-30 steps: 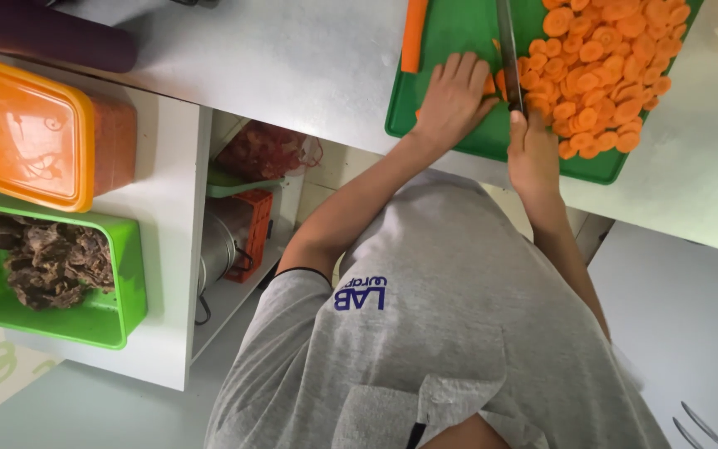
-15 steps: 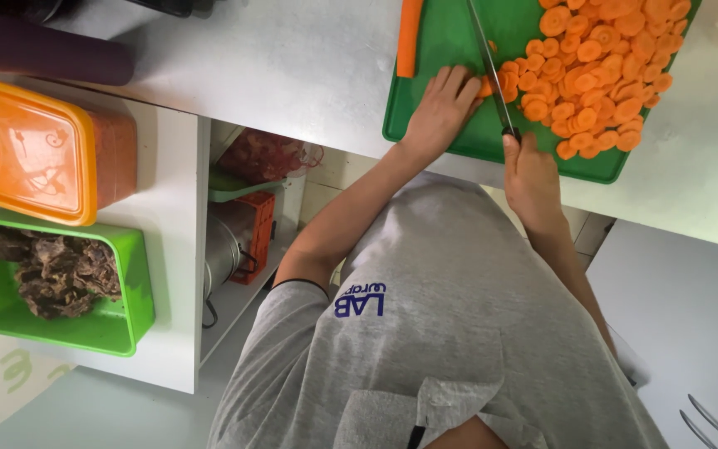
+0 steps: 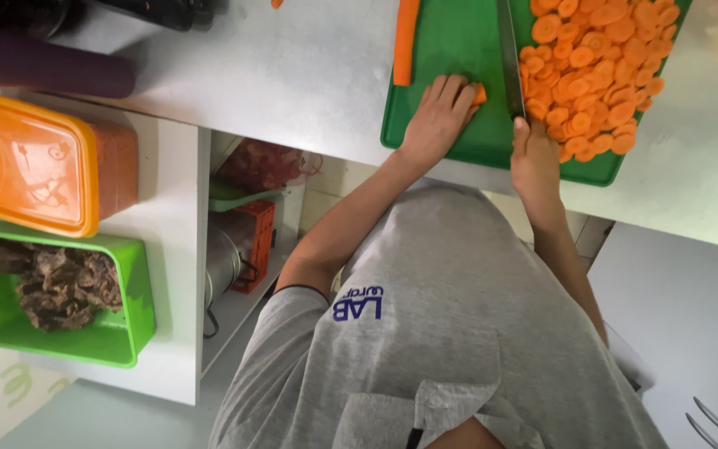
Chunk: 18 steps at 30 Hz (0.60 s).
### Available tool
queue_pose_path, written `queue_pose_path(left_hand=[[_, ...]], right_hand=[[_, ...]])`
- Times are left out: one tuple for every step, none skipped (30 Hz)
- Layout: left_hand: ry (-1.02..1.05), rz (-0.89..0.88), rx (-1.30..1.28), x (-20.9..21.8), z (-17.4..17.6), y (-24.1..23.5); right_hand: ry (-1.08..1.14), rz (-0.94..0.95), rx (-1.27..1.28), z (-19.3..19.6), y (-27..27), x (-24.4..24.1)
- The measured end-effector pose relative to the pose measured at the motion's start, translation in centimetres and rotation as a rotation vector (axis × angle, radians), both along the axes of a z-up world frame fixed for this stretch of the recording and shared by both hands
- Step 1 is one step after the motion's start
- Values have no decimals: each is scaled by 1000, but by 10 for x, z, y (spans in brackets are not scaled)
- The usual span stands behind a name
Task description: Chopping several carrots into small round slices on a green cutting board using a kitchen knife.
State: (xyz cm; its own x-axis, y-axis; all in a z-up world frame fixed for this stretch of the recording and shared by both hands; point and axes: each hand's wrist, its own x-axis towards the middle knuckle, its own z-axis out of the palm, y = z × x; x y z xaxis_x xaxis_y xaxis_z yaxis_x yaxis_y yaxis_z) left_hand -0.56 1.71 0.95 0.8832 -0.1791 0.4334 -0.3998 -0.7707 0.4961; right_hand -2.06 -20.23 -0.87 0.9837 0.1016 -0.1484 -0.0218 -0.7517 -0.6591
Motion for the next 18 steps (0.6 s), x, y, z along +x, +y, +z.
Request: queue_pose_path(left_hand=[[-2,-1,0,1,1,1],[0,-3,0,3,2,1],[9,-5,0,0,3,1],[15,-7,-1,-4,2,0],[16,-10,2,-2,2,0],[16,-13,4,0,2,0],[15,-15,5,4,-1,-2],[13,-8,8,8,-4,-3],[14,-2,11,10,-8,-6],[15,-4,10,14,-7,-8],[13,-2,12,19,-6,-9],[12,1,14,23,-4,-11],[10,-1,14,24,-3,-11],[7,5,21,26,-2,-12],[7,12,29,27,-2,-12],[7,8,31,26,-2,-12],[4,18,39,26,-2,-13],[0,28,48,27,-2,-13]], right_hand=[[-2,-1,0,7,2,3],[73,-67,62,14,4,5],[156,-133,124,21,5,3],[161,-135,123,31,8,1],[291,-235,323,40,12,3],[422,-332,524,50,15,6],[419,-333,525,51,12,5],[468,-356,730,53,10,5],[519,-380,934,54,7,2],[519,-383,934,54,5,0],[458,-358,828,54,3,-1],[398,-334,722,54,2,-2],[396,-336,722,56,1,-4],[223,-195,408,58,0,-6],[54,-54,95,60,0,-9],[54,-57,97,56,-1,-13],[-44,-3,37,52,-1,-18],[-140,52,-23,48,-2,-23]])
